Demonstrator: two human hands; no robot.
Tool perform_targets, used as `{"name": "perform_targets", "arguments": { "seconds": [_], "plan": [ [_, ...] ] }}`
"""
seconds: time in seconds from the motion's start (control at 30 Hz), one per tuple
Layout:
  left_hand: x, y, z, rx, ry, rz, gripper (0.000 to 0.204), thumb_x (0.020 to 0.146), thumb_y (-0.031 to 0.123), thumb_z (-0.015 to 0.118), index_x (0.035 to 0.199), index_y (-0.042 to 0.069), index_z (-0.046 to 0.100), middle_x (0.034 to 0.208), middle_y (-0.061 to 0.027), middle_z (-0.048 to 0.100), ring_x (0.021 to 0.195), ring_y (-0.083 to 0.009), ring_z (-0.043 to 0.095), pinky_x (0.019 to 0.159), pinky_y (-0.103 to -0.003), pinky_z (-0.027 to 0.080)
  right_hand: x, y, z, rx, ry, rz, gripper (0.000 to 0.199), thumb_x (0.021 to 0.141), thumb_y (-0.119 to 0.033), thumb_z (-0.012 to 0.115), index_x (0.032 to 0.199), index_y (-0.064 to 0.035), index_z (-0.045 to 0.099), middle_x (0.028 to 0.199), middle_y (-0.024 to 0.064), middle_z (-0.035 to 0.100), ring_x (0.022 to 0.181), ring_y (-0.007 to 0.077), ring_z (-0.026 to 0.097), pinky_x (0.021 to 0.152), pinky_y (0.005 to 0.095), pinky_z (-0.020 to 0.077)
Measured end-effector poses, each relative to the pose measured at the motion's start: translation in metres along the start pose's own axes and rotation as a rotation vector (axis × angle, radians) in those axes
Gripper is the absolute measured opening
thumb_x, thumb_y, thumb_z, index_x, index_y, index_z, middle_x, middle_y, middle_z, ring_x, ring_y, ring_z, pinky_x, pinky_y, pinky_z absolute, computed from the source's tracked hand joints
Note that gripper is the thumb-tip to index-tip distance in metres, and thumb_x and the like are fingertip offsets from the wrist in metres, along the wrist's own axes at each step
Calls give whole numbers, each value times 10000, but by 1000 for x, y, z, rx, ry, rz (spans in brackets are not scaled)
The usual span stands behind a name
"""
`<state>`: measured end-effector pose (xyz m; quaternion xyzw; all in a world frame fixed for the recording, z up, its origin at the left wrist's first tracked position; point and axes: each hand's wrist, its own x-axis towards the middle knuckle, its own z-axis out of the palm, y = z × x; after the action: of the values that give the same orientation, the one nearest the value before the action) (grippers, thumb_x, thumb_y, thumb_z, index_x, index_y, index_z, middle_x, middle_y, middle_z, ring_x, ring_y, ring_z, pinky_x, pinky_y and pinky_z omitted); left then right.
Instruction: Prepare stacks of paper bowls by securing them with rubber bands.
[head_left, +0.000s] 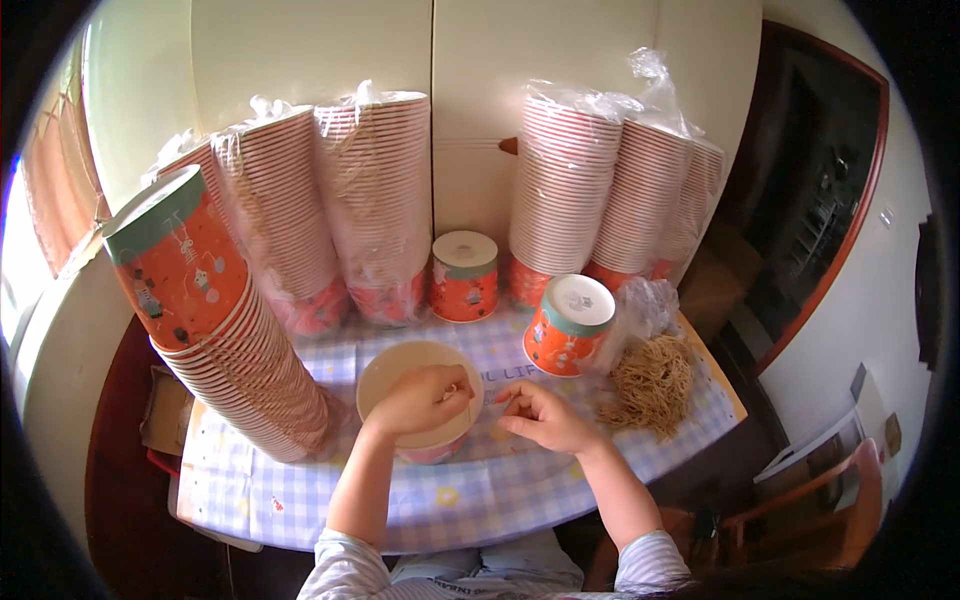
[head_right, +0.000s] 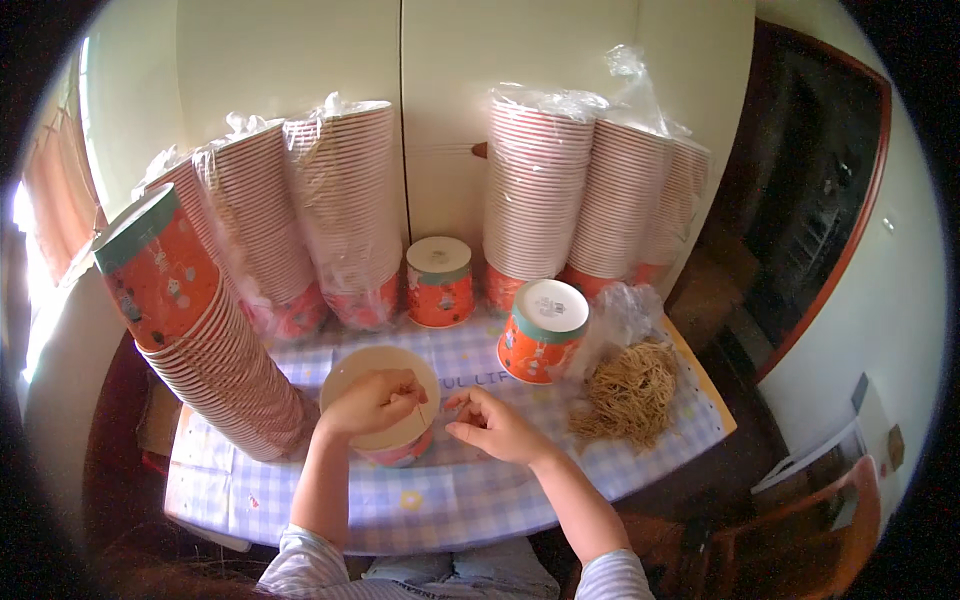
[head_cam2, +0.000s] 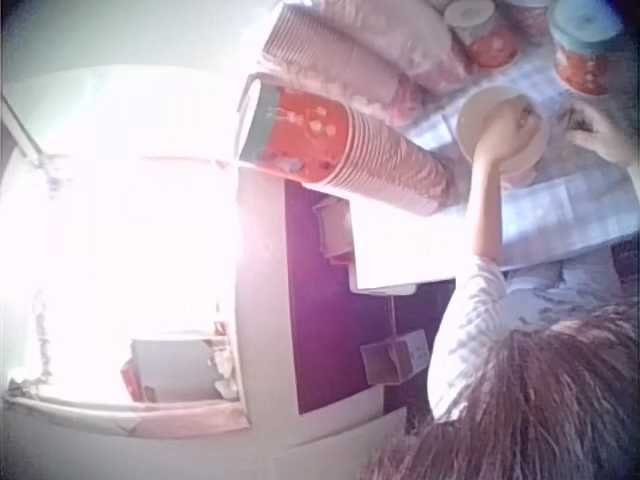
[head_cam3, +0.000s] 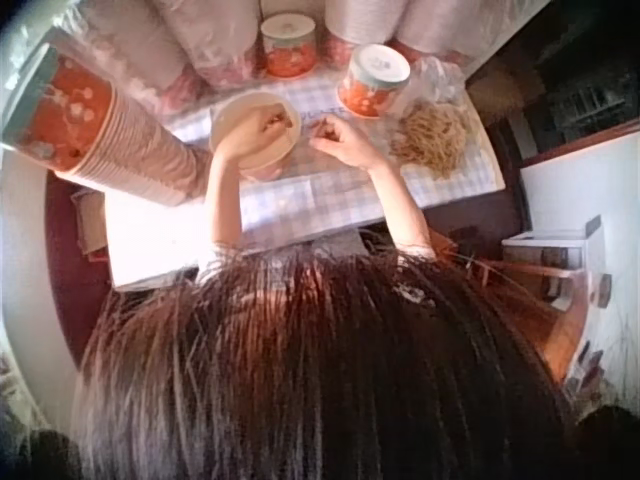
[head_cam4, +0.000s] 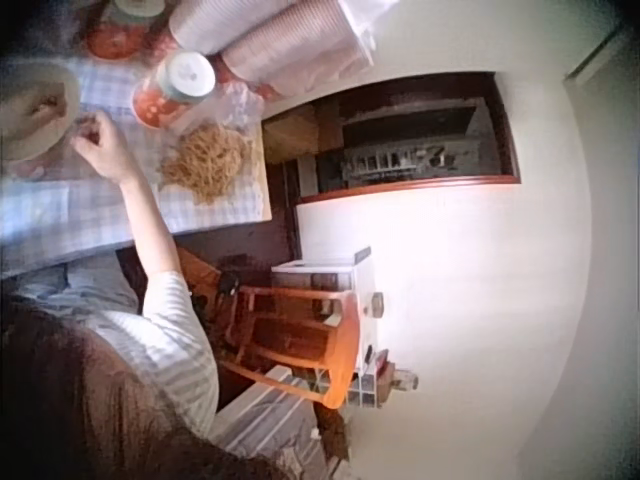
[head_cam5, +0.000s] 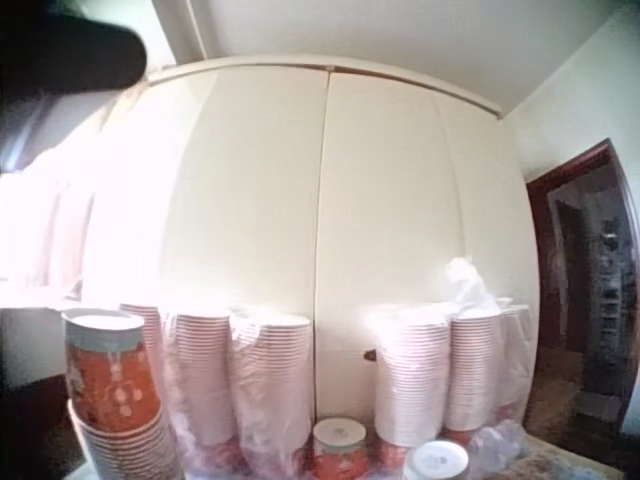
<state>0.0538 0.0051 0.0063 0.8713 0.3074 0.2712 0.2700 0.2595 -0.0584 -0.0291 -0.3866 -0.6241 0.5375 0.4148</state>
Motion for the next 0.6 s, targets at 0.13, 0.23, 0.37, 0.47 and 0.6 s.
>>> {"name": "perform_targets", "arguments": {
  "seconds": [0.13, 0.23, 0.37, 0.47, 0.6],
  "plan": [
    [-3, -4, -7, -544, -66, -96, 190, 789, 170, 449, 751, 15, 553, 809, -100, 615, 750, -193, 582, 720, -298, 427, 18, -29, -8, -221, -154, -33, 269, 808, -46, 578, 1053, -44, 468, 825, -3, 557, 743, 47, 507, 630, 192, 416],
    [-8, -4, -7, -863, -197, -81, 161, 812, 148, 423, 758, 28, 516, 801, -71, 599, 757, -152, 557, 736, -278, 408, 25, -58, -7, -416, -243, -25, 239, 795, -58, 598, 1013, -41, 504, 837, -1, 573, 735, 42, 509, 618, 193, 418],
    [-9, 1, -13, -880, -253, -131, 189, 855, 197, 462, 766, 32, 484, 750, -29, 559, 731, -104, 536, 676, -226, 405, 33, -71, -8, -529, -377, -15, 218, 781, -78, 621, 977, -40, 533, 856, 1, 588, 727, 38, 520, 610, 192, 426],
    [-6, -1, -6, -901, -198, -142, 175, 849, 187, 518, 771, 31, 510, 756, -8, 552, 718, -82, 520, 652, -205, 404, 31, -64, -13, -464, -317, -139, 196, 796, -75, 606, 973, -33, 533, 856, 9, 589, 735, 47, 530, 609, 194, 433],
    [-3, -5, 2, -876, -148, -191, 126, 817, 141, 577, 824, 18, 550, 776, -3, 564, 731, -71, 511, 666, -212, 415, 33, -51, -16, -213, -279, -210, 152, 819, -52, 568, 965, -26, 538, 855, 19, 591, 706, 51, 525, 592, 199, 435]
  ]
}}
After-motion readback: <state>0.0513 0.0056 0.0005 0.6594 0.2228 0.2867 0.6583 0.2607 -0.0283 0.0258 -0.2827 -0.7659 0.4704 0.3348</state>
